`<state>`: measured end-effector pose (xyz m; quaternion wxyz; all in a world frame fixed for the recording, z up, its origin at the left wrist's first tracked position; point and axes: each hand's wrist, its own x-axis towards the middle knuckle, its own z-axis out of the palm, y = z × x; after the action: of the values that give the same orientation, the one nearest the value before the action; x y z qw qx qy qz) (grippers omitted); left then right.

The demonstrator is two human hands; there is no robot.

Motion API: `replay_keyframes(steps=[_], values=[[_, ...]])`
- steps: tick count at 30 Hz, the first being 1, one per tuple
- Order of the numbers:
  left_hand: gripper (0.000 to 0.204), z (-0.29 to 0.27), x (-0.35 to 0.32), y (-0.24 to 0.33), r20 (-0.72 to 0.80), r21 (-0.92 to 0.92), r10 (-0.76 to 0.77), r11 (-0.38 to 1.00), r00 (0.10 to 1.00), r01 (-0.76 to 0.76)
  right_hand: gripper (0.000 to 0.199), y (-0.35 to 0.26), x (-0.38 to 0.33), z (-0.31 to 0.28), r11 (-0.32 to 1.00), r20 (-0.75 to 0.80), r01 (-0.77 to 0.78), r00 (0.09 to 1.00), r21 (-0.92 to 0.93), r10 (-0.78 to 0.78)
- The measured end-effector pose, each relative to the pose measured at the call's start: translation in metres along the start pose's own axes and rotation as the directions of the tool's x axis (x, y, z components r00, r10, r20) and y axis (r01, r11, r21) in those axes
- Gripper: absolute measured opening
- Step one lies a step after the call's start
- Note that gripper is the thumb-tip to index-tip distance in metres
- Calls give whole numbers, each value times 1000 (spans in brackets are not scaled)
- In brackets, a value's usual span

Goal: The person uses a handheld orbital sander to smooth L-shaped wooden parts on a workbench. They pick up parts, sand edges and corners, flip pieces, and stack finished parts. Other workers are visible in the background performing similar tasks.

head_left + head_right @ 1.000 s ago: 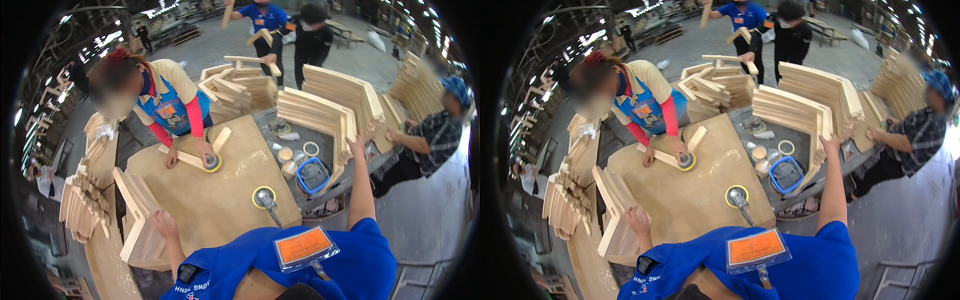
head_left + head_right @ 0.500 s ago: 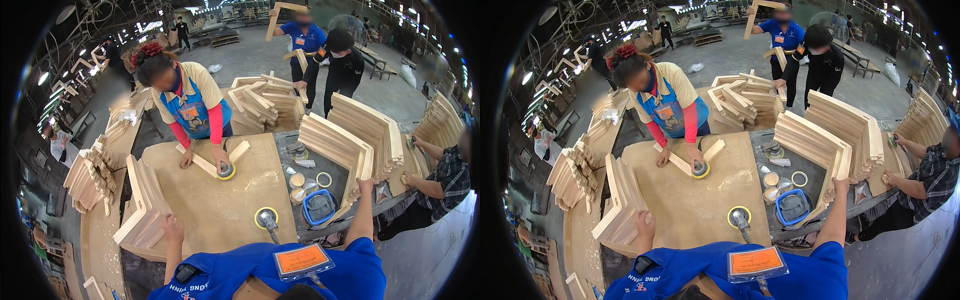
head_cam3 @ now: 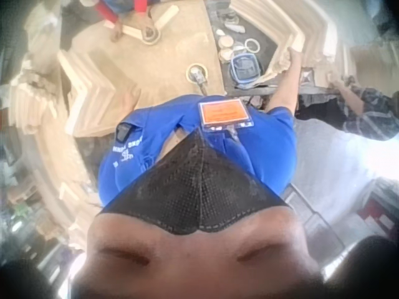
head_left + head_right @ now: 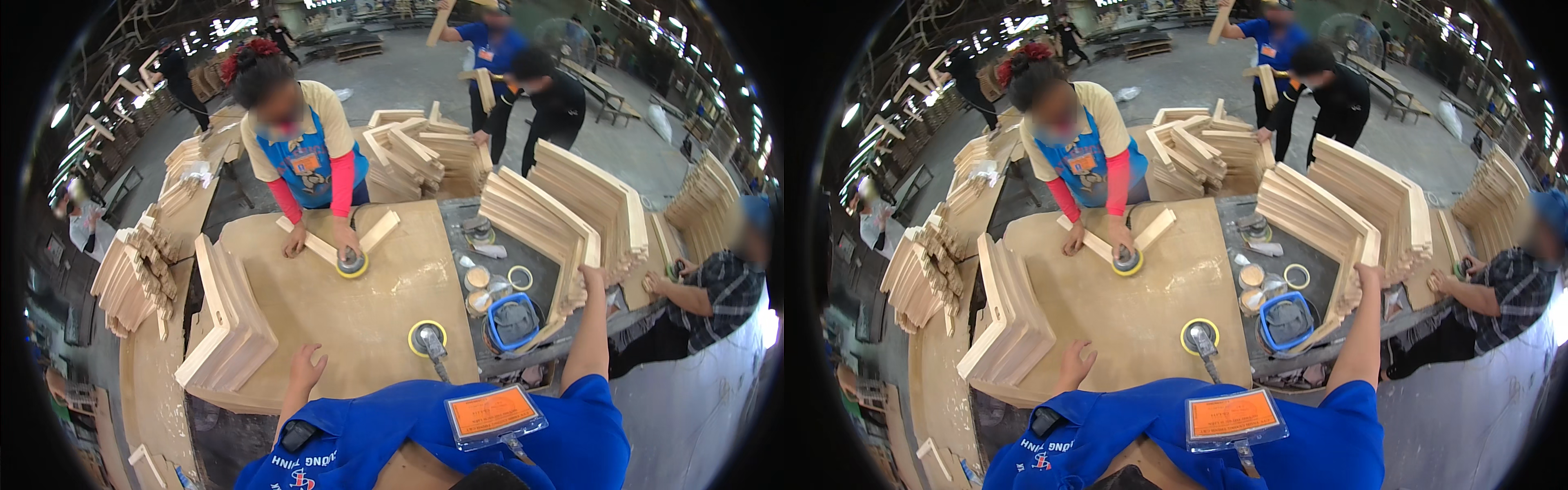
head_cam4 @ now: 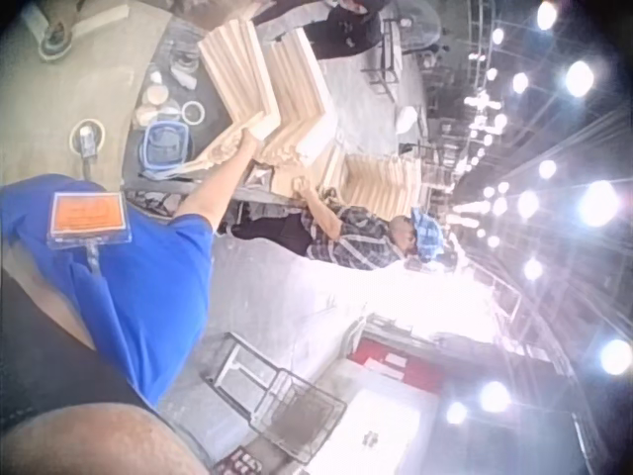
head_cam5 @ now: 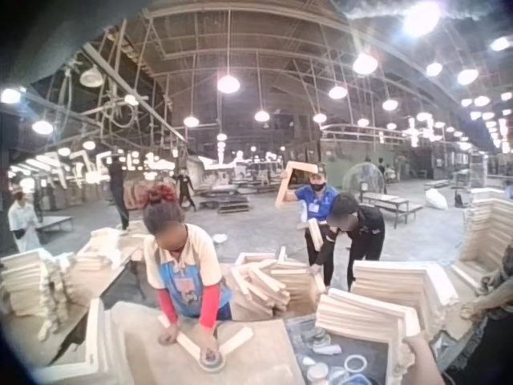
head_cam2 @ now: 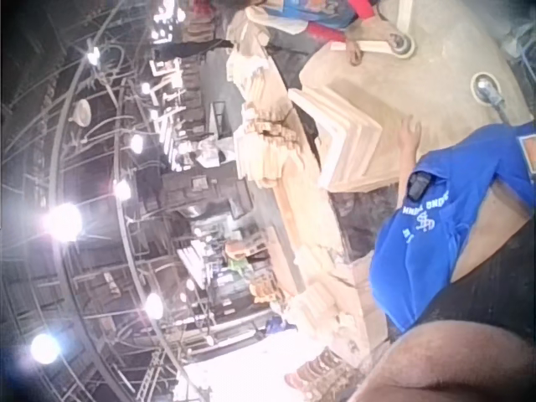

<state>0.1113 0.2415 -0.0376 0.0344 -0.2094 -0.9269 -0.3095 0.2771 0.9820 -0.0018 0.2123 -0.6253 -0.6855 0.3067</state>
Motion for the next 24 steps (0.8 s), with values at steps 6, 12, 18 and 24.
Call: replay_keyframes(steps=[6, 12, 18, 24], values=[[30, 6, 3, -5, 58, -85, 42, 996, 997, -37, 69, 8, -61, -19, 981, -16, 173, 985, 94, -172], [30, 5, 44, -1, 162, -447, -207, 856, 965, 259, 77, -20, -172, -57, 885, -25, 459, 888, 70, -459], [68, -56, 103, 39, 107, -992, -178, 47, 978, 117, 69, -77, -299, -74, 626, 19, 736, 644, 258, -765], [72, -88, 103, 32, 309, -928, -513, -346, 801, 137, 68, -109, -364, -63, 455, -39, 876, 466, 163, -884]])
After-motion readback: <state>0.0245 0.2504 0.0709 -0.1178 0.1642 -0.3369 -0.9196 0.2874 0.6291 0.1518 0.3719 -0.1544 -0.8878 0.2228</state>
